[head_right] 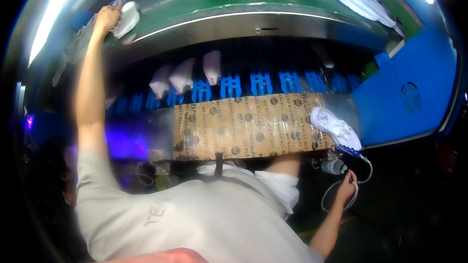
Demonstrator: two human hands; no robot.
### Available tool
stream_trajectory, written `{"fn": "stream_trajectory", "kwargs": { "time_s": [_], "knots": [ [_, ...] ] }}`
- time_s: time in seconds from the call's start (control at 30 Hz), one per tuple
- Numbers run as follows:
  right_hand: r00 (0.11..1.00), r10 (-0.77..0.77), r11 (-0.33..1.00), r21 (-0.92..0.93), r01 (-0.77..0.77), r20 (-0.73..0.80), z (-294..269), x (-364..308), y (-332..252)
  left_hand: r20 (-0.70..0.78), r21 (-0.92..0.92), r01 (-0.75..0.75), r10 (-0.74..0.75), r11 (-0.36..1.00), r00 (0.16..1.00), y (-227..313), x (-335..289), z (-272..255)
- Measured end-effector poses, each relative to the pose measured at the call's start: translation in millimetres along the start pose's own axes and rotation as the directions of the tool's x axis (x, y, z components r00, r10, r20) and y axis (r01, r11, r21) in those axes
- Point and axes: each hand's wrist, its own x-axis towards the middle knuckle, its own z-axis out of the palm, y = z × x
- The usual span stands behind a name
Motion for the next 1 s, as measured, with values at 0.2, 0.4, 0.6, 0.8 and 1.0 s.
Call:
{"fn": "stream_trajectory", "kwargs": {
  "time_s": [0.2, 0.4, 0.6, 0.8, 1.0],
  "knots": [
    [1.000, -0.022, 0.995, 0.095, 0.021, 0.015, 3, -21, -76, -0.150, 0.309, 0.003, 0.046, 0.951, 0.988, -52, 19, 62],
    [0.978, -0.047, 0.955, 0.295, -0.016, 0.204, 29, -15, -160, -0.275, -0.150, -0.038, -0.005, 0.988, 0.961, -4, -45, 50],
    [0.894, -0.371, 0.928, 0.132, 0.348, 0.251, 101, 41, -192, -0.419, -0.874, -0.345, -0.171, 0.343, 0.892, 70, -185, 64],
    [0.900, -0.250, 0.966, 0.161, 0.205, 0.356, 104, 68, -193, 0.291, -0.948, 0.276, -0.074, -0.159, 0.954, 132, -331, 120],
    [0.762, -0.417, 0.847, 0.515, 0.129, 0.496, 105, 2, -242, 0.501, -0.744, 0.532, 0.190, -0.405, 0.845, 150, -399, 206]
  ]
}}
